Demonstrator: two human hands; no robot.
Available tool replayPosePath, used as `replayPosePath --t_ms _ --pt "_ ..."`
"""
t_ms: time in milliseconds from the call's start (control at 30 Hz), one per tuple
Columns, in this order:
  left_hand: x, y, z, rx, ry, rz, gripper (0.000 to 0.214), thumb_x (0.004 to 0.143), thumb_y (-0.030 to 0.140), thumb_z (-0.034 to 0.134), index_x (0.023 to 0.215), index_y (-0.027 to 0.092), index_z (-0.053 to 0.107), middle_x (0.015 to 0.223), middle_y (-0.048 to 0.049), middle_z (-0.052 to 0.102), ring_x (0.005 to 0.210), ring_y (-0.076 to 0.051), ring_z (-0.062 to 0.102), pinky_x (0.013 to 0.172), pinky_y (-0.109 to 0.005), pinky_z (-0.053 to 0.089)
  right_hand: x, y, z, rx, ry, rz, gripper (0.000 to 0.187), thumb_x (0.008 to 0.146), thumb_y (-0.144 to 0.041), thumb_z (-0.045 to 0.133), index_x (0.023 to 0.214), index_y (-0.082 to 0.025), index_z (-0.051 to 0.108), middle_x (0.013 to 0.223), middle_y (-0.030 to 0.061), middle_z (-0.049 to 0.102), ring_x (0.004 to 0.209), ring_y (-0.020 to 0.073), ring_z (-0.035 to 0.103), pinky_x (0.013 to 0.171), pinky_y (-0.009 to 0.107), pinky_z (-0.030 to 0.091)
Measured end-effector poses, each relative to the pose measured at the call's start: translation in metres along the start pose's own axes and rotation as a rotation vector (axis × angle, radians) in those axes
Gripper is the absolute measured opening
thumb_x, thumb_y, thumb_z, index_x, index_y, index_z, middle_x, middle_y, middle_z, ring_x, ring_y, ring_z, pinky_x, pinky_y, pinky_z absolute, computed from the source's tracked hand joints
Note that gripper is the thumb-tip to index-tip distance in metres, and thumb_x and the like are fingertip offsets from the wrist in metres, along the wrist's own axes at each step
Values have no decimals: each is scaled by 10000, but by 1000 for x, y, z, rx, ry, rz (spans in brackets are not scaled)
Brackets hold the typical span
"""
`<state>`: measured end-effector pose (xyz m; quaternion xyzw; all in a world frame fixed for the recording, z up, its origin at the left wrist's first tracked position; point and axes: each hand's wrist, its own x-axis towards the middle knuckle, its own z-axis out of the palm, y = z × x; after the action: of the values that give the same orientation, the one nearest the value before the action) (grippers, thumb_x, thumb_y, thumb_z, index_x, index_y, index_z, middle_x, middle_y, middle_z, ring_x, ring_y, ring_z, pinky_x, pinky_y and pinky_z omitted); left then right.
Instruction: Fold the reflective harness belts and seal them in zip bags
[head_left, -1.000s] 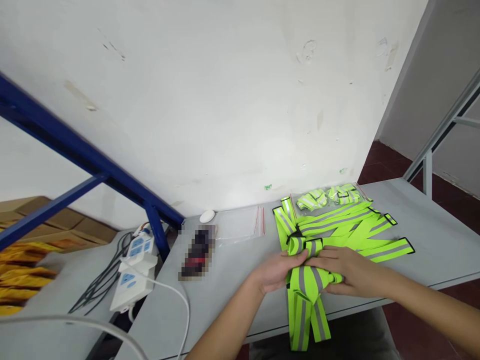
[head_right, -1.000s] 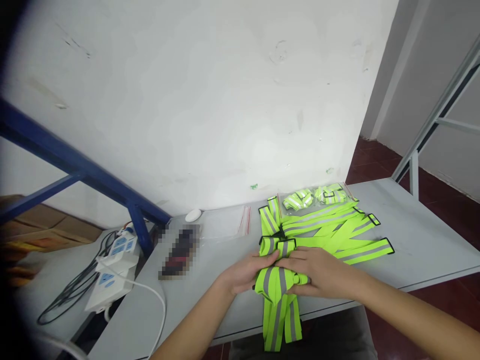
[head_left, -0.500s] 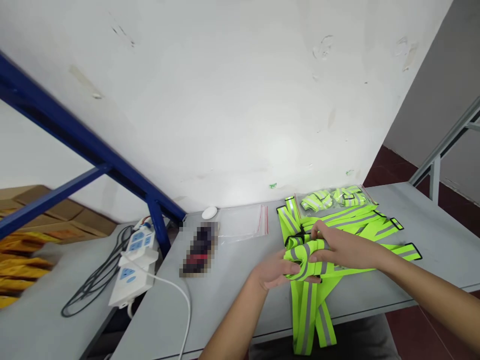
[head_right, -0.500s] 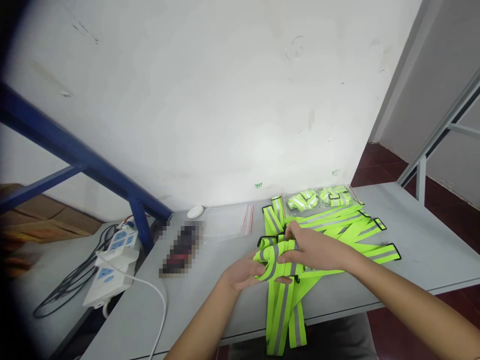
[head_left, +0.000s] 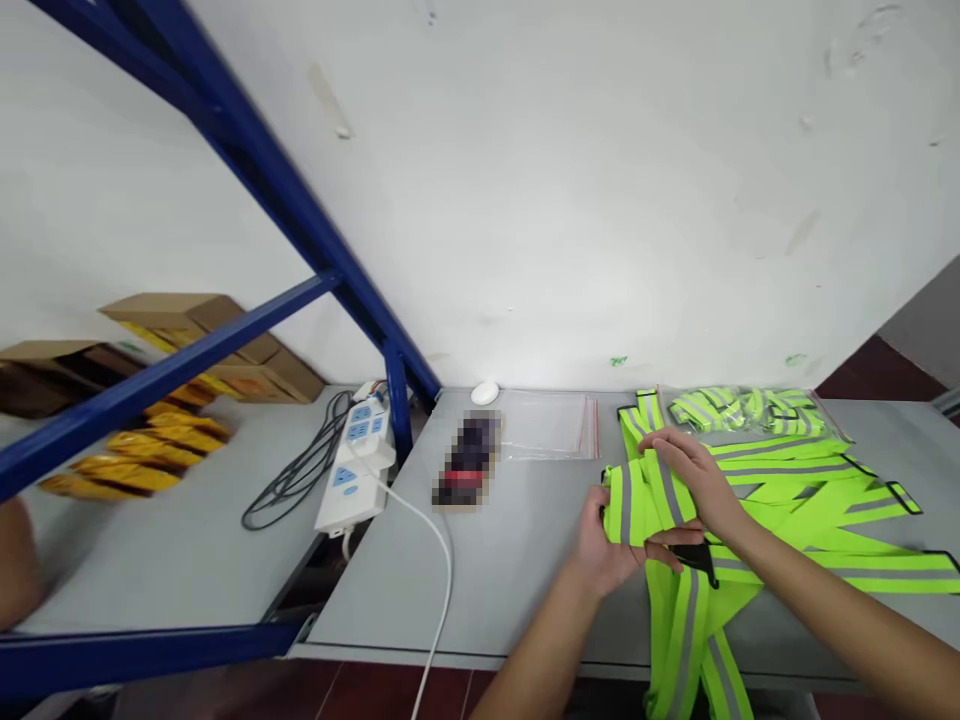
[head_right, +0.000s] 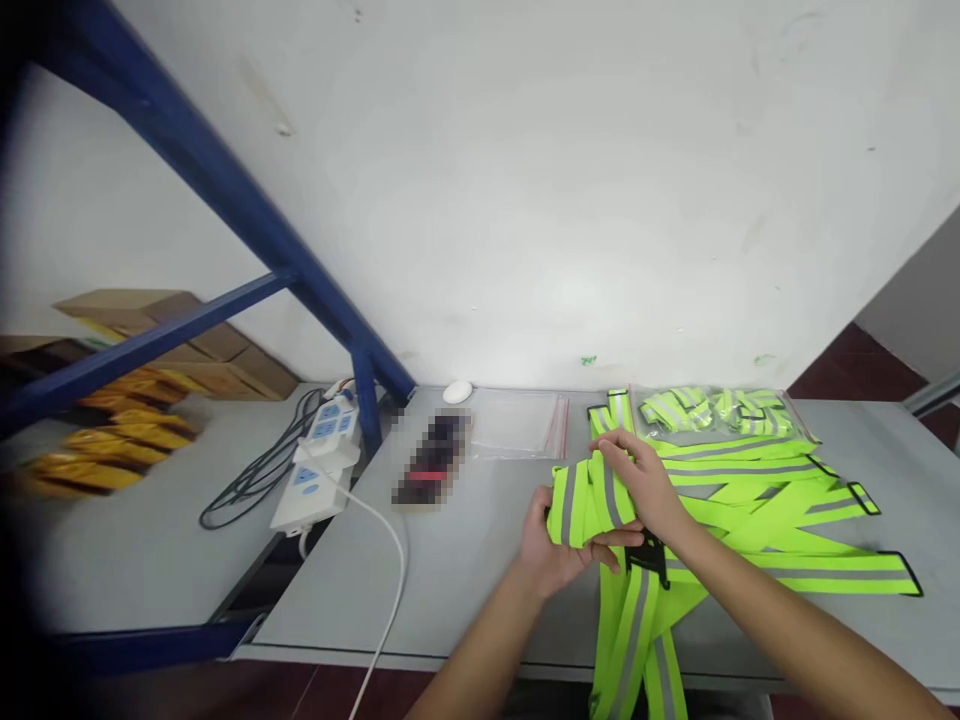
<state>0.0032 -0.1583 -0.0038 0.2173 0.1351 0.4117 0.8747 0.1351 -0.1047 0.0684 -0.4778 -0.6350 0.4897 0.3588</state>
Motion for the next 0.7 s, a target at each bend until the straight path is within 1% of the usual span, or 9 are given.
replayPosePath --t_ms 67,167,233,300,367,433,533,600,700 --pt "-6 6 -3 119 43 16 712 702 571 358 1100 43 623 970 -219 702 937 -380 638 696 -408 461 -5 -1 5 132 -118 159 433 829 -604 516 1004 -230 647 1047 55 663 941 254 617 797 346 466" --pt "-20 18 -7 328 116 0 591 723 510 385 983 51 651 773 -170 707 686 -284 651 572 -338 456 -12 0 5 247 -332 408 554 756 -581 651 1188 -239 597 1062 72 691 935 265 656 820 373 490" --pt "-28 26 -8 462 155 -43 570 768 541 369 907 71 660 651 -127 678 531 -212 589 498 -295 417 -16 3 2 256 -410 484 621 710 -521 732 1238 -241 565 1046 70 709 973 264 659 883 380 478" --pt "-35 34 -4 629 197 -91 643 832 622 289 833 98 662 595 -98 649 481 -174 538 478 -276 390 -20 5 -2 214 -434 509 676 676 -499 768 1257 -235 546 1015 69 719 982 271 661 897 392 478" --pt "-40 42 6 825 246 -135 722 867 677 204 752 123 652 603 -88 640 522 -169 543 502 -273 391 -24 7 -5 105 -392 462 669 664 -526 762 1236 -246 557 1067 73 702 1005 291 649 881 408 489" --pt "-42 50 18 1003 351 -136 712 873 692 215 687 138 622 618 -65 621 568 -164 538 533 -271 391 -29 7 -9 -47 -304 335 602 659 -542 752 1176 -276 594 1215 64 635 1102 316 595 889 414 485" --pt "-41 58 32 1171 478 3 580 870 657 342 711 154 583 645 -4 550 617 -140 473 578 -255 364 -39 12 -16 -188 -214 143 491 709 -538 703 1125 -295 607 1311 42 567 1230 319 498 950 410 449" --pt "-36 60 34 1219 444 66 501 866 616 408 723 162 564 651 20 495 638 -128 421 592 -243 336 -46 16 -23 -233 -228 59 496 737 -518 683 1162 -291 565 1270 51 593 1231 295 502 975 407 427" --pt "-21 56 33 1212 386 29 482 842 595 467 626 166 489 590 43 365 586 -105 317 544 -232 258 -53 22 -35 -296 -341 -10 640 749 -479 686 1305 -304 422 1232 78 621 1179 290 553 961 430 425"
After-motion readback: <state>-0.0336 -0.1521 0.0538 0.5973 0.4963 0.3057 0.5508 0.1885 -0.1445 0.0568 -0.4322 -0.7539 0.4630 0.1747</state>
